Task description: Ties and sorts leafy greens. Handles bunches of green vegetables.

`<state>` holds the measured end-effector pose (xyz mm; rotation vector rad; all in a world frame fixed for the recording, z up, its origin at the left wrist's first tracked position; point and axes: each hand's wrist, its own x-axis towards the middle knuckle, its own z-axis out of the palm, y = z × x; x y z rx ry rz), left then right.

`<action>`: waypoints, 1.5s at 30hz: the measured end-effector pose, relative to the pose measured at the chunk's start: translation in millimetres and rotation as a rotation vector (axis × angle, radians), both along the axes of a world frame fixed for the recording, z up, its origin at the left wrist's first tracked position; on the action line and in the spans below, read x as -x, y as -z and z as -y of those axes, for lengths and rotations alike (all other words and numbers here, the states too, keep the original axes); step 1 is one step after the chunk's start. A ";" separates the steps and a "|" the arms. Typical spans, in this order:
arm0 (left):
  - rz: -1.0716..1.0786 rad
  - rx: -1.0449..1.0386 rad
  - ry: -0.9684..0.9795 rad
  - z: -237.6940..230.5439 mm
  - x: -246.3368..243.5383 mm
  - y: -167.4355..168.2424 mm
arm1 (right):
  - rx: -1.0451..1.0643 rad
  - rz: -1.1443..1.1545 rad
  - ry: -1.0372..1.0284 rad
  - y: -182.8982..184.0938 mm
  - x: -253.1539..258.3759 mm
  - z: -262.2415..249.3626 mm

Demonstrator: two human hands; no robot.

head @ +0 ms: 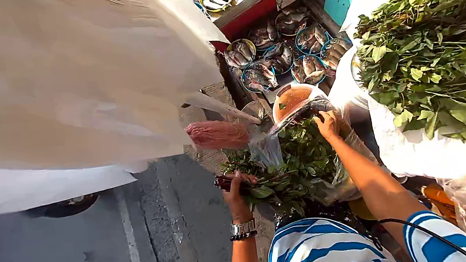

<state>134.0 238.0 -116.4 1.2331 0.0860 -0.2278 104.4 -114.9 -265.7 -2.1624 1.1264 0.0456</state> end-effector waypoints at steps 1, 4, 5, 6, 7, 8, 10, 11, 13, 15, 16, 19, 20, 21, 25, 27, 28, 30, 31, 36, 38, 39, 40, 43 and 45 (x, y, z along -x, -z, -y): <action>-0.002 -0.020 -0.006 1.6 -2.0 1.6 | -0.011 -0.040 -0.006 0.9 -4.7 2.6; -0.030 -0.048 0.003 10.2 -6.4 0.9 | -0.076 -0.049 0.029 3.3 -10.2 9.3; -0.044 -0.057 0.010 14.5 -7.1 -0.4 | -0.083 -0.002 0.035 3.1 -7.6 11.3; -0.065 -0.078 0.018 19.7 -7.5 -3.1 | -0.105 0.058 0.036 -1.0 -3.4 12.4; -0.087 -0.109 0.034 25.4 -7.4 -6.9 | -0.137 0.121 0.031 -7.7 2.8 12.4; -0.110 -0.143 0.057 30.9 -7.1 -10.2 | -0.176 0.191 0.023 -15.5 11.3 11.2; -0.140 -0.198 0.135 41.8 -5.6 -15.2 | -0.294 0.330 0.027 -27.0 32.4 8.7; -0.137 -0.215 0.190 47.3 -4.7 -16.9 | -0.360 0.418 0.044 -31.2 42.7 7.1; -0.099 -0.251 0.308 61.2 -3.4 -21.0 | -0.450 0.614 0.056 -49.5 59.0 0.9; -0.033 -0.296 0.395 79.6 -0.1 -28.4 | -0.515 0.768 0.048 -81.0 68.9 -10.7; 0.006 -0.307 0.430 88.6 2.0 -33.5 | -0.543 0.826 0.035 -99.7 72.3 -18.8; 0.130 -0.275 0.492 108.9 6.9 -51.1 | -0.577 0.943 -0.071 -152.7 80.5 -44.8; 0.151 -0.242 0.508 112.9 8.1 -58.0 | -0.574 0.967 -0.113 -165.6 82.8 -52.4; 0.163 -0.212 0.524 115.1 9.0 -64.9 | -0.575 0.986 -0.146 -176.2 84.7 -59.3; 0.194 -0.118 0.582 108.7 17.4 -87.2 | -0.514 1.029 -0.258 -205.9 94.1 -83.6; 0.210 -0.087 0.591 100.8 24.5 -92.7 | -0.479 1.050 -0.285 -215.1 99.2 -94.8; 0.203 -0.079 0.583 97.3 28.8 -94.8 | -0.465 1.057 -0.301 -218.3 101.6 -99.5; 0.180 -0.064 0.536 92.3 38.2 -97.8 | -0.444 1.086 -0.336 -220.4 105.3 -106.3; 0.170 -0.057 0.511 90.9 42.1 -99.3 | -0.436 1.100 -0.353 -221.0 106.7 -108.8; 0.227 -0.136 0.484 88.5 48.7 -101.1 | -0.319 1.027 -0.366 -227.5 119.3 -110.1; 0.273 -0.235 0.529 93.1 49.8 -102.5 | -0.215 0.940 -0.361 -231.4 128.0 -105.7; 0.277 -0.281 0.562 96.6 50.3 -103.3 | -0.181 0.898 -0.358 -232.6 132.9 -102.6; 0.273 -0.310 0.596 100.9 50.8 -103.2 | -0.165 0.861 -0.353 -232.4 137.6 -98.8; 0.236 -0.320 0.689 115.4 52.8 -96.9 | -0.200 0.776 -0.333 -227.4 150.8 -84.7; 0.231 -0.344 0.751 126.2 54.9 -93.6 | -0.256 0.712 -0.302 -225.0 159.5 -75.3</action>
